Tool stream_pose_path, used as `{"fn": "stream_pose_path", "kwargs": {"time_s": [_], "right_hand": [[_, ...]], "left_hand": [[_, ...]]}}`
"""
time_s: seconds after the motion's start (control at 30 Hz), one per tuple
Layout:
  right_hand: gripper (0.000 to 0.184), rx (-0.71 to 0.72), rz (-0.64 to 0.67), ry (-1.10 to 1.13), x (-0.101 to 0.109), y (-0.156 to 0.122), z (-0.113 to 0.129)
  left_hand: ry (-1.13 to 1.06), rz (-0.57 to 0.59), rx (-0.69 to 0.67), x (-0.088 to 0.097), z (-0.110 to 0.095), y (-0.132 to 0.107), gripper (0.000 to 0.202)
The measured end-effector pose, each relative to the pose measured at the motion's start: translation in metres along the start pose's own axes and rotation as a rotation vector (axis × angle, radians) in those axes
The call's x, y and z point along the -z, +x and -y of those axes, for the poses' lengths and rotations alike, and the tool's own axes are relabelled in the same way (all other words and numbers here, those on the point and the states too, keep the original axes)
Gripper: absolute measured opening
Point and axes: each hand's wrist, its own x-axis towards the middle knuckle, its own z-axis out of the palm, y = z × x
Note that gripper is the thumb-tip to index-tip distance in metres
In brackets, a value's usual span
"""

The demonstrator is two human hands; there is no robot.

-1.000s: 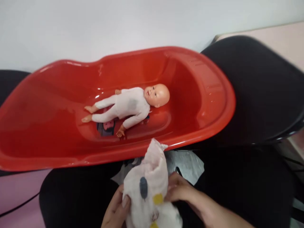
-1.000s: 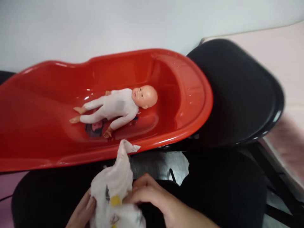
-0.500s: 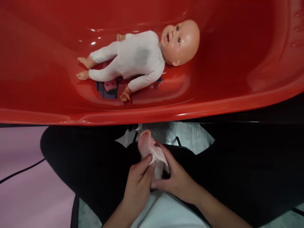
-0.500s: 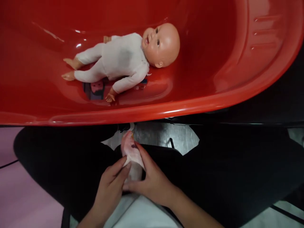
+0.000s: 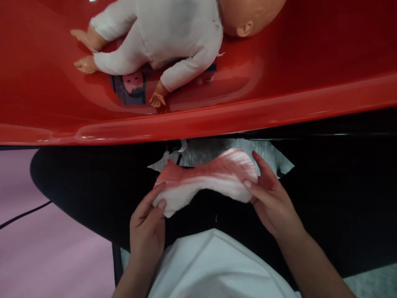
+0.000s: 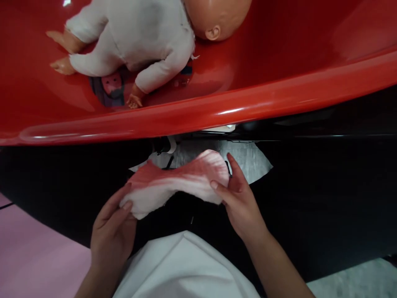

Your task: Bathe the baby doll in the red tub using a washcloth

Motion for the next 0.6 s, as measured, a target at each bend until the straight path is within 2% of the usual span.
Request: {"fn": "stream_pose_path", "kwargs": {"time_s": [0.07, 0.1, 0.17, 0.23, 0.3, 0.4, 0.5, 0.53, 0.6], "right_hand": [[0.107, 0.024, 0.095, -0.084, 0.001, -0.003, -0.001], [0.107, 0.014, 0.164, -0.156, 0.001, -0.004, -0.002], [0.089, -0.008, 0.289, -0.351, 0.001, -0.006, -0.004], [0.069, 0.037, 0.323, -0.575, 0.002, -0.007, -0.002], [0.062, 0.175, 0.249, -0.779, 0.006, -0.009, 0.002], [0.063, 0.424, 0.092, -1.006, 0.017, -0.016, 0.01], [0.056, 0.628, 0.004, -1.087, 0.026, -0.026, 0.014], [0.052, 0.682, -0.006, -1.091, 0.028, -0.028, 0.015], [0.041, 0.768, -0.023, -1.085, 0.03, -0.032, 0.017]], "left_hand": [[-0.031, 0.034, 0.014, -0.001, 0.0, -0.001, 0.03], [-0.032, 0.048, 0.019, -0.002, 0.0, -0.001, 0.028], [0.029, 0.075, 0.019, -0.003, -0.004, 0.0, 0.027], [0.207, 0.082, -0.018, 0.002, -0.009, 0.0, 0.035], [0.436, 0.085, -0.17, 0.01, -0.015, -0.001, 0.043], [0.681, 0.053, -0.474, 0.024, -0.018, -0.006, 0.028], [0.699, -0.059, -0.609, 0.029, -0.014, -0.012, 0.019], [0.684, -0.071, -0.657, 0.029, -0.012, -0.012, 0.019], [0.682, -0.024, -0.782, 0.029, -0.007, -0.011, 0.021]]}}
